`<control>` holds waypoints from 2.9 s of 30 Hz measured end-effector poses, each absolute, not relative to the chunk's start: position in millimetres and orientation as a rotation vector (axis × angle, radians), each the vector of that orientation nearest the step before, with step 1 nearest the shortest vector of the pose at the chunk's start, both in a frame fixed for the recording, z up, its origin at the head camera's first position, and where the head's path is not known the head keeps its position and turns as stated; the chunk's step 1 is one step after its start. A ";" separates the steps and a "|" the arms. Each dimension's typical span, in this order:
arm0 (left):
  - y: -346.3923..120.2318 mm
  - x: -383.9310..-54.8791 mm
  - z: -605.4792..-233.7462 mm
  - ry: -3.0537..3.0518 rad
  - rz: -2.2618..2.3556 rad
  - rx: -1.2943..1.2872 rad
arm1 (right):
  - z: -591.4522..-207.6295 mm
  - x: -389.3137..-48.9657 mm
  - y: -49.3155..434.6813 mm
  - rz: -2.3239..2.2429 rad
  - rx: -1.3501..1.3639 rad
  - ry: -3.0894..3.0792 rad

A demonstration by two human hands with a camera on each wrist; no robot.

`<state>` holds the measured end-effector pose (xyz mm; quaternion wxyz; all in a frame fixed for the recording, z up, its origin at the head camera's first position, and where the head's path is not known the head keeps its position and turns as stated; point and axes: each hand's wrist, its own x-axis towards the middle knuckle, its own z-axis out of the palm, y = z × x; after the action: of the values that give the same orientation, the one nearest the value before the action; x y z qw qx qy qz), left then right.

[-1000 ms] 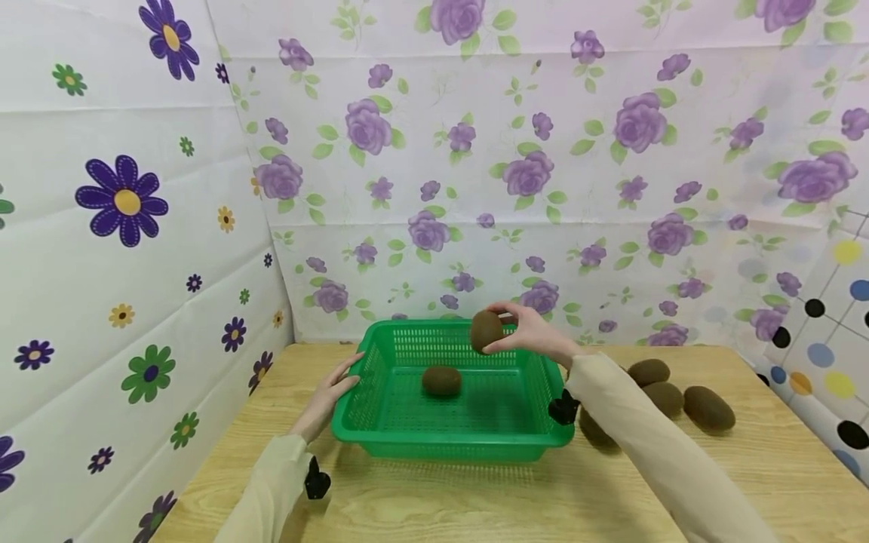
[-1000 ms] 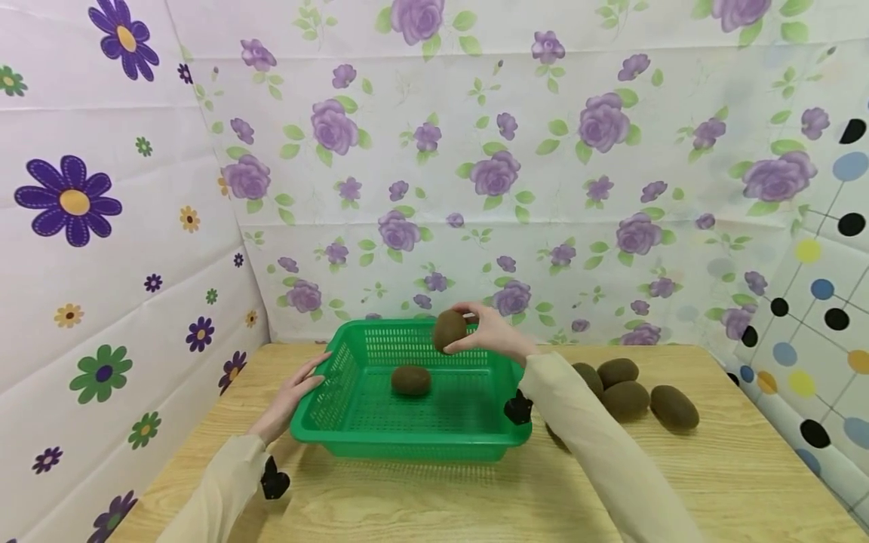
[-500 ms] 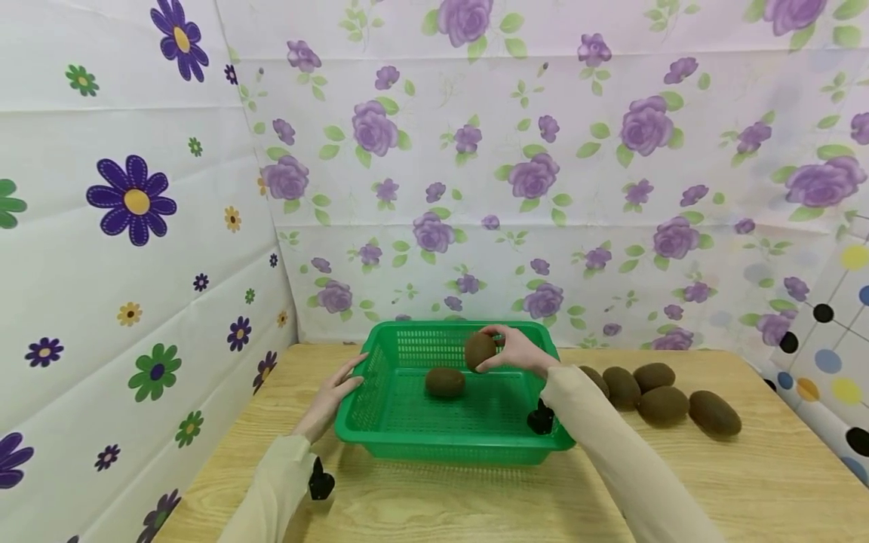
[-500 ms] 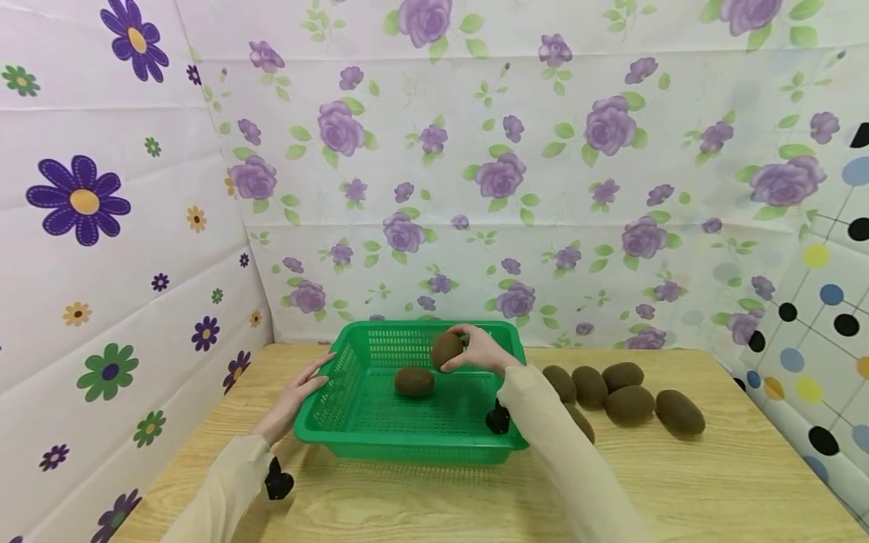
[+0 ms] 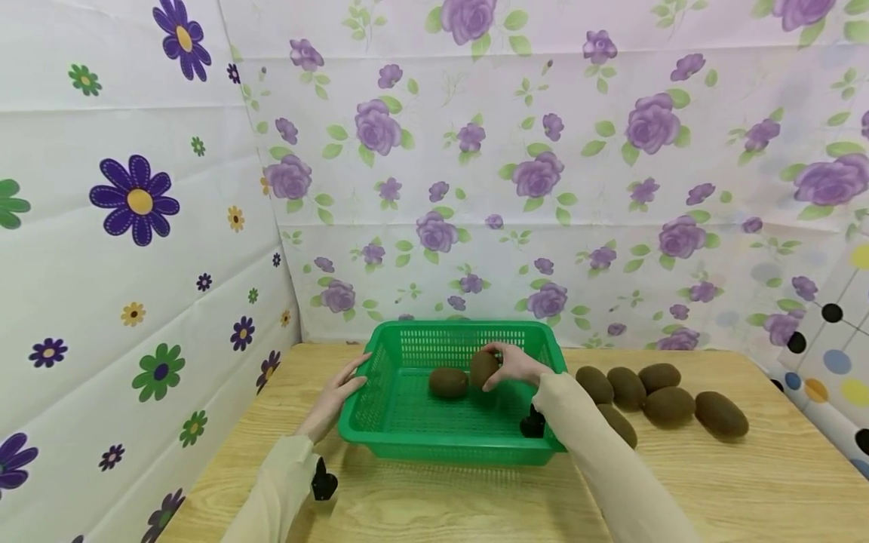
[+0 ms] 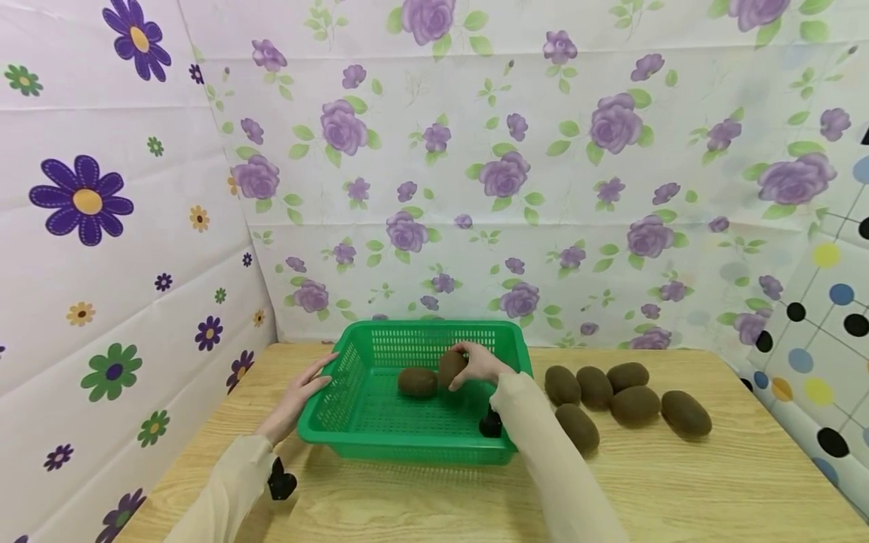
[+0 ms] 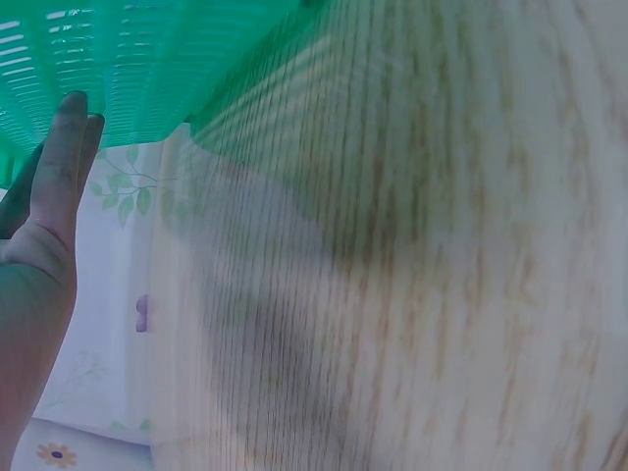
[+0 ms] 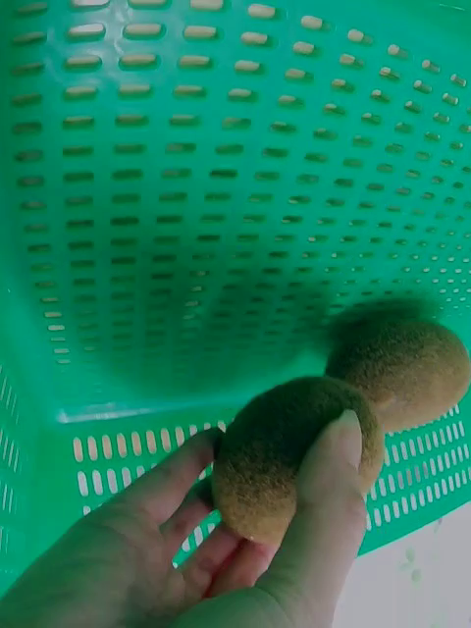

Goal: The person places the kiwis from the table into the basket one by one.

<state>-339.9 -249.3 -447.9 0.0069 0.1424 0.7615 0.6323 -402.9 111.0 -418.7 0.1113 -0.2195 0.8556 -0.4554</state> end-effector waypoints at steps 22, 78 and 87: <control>-242.9 -328.5 -430.3 2.299 1.974 0.397 | -437.3 -404.8 104.6 -1.293 -0.553 2.481; -242.0 -324.2 -424.7 2.270 1.964 0.392 | -331.8 -311.2 174.7 -1.977 -1.008 2.138; -241.7 -322.7 -423.9 2.272 1.962 0.408 | -347.2 -297.1 219.2 -1.869 -1.128 2.389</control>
<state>-322.7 -241.7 -423.9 0.0563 0.1344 0.7487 0.6467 -297.1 219.2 -347.2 -0.0474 -0.3481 0.7374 -0.5768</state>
